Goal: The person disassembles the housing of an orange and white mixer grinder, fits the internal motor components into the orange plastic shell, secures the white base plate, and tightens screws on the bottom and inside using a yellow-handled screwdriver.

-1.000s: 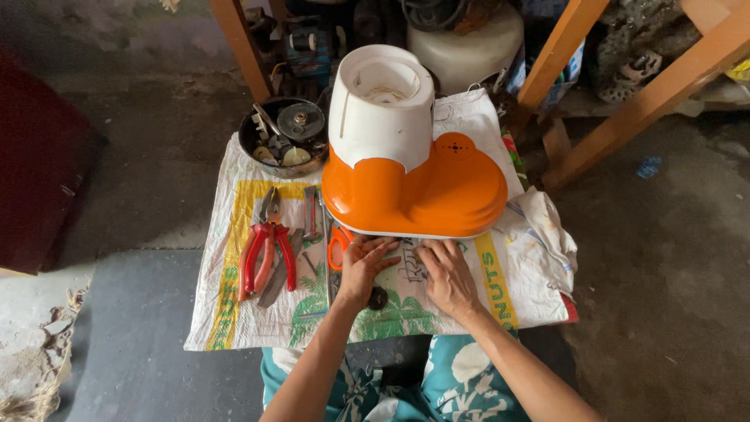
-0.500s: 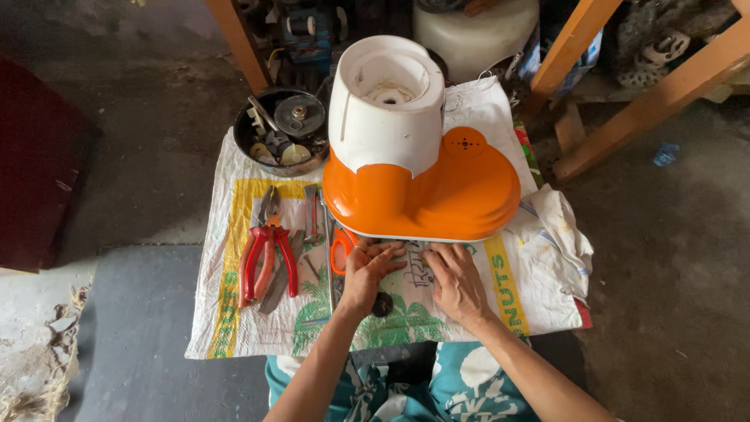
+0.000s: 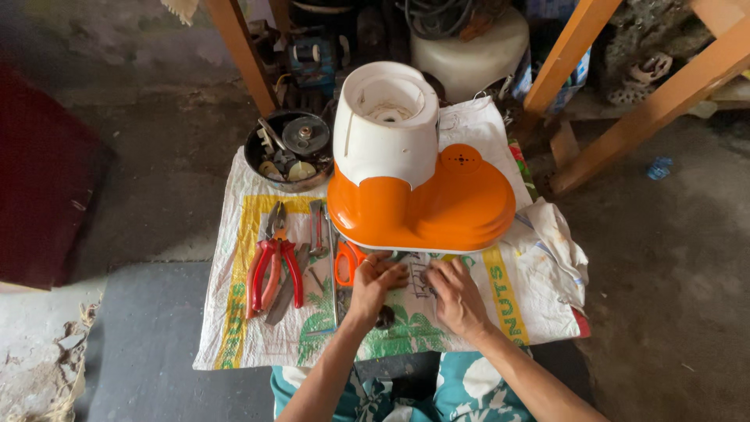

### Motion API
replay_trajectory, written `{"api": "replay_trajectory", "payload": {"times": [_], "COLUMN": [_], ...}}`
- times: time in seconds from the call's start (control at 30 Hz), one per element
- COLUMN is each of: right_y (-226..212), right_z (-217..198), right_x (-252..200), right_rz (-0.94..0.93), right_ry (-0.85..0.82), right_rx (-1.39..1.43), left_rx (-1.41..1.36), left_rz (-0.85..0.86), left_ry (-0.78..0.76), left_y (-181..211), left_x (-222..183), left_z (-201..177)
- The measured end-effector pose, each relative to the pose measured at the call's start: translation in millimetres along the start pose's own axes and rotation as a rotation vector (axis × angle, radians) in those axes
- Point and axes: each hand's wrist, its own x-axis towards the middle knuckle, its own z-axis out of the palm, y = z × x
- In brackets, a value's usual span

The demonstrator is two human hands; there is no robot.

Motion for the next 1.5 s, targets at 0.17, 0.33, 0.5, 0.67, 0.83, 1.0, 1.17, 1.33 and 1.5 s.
{"api": "replay_trajectory", "payload": {"times": [0.17, 0.33, 0.5, 0.67, 0.83, 1.0, 1.17, 1.33, 1.5], "right_y": [-29, -58, -62, -76, -81, -86, -104, -116, -115], "right_z": [-12, -30, -55, -83, -125, -199, -224, -202, -190], "right_x": [-12, -4, 16, 11, 18, 49, 117, 172, 185], "right_rz": [0.0, -0.056, 0.043, 0.097, 0.249, -0.024, -0.211, -0.344, -0.24], "right_ry": [-0.041, -0.018, 0.083, 0.049, 0.196, 0.819, 0.837, 0.636, 0.524], "right_rx": [0.074, 0.145, 0.259, 0.313, 0.538, 0.705, 0.471, 0.475, 0.665], "left_rx": [0.877, 1.066, 1.136, 1.003, 1.028, 0.962, 0.916, 0.934, 0.911], "left_rz": [0.668, 1.185, 1.21, 0.801, 0.812, 0.99, 1.017, 1.011, 1.035], "left_ry": [0.212, 0.276, 0.152, -0.128, -0.179, -0.147, -0.13, -0.125, -0.133], "left_y": [76, 188, 255, 279, 275, 260, 256, 256, 251], "left_x": [-42, -18, 50, 108, 91, 21, -3, -4, -9], "left_z": [28, 53, 74, 72, 70, 60, 61, 61, 58]}}
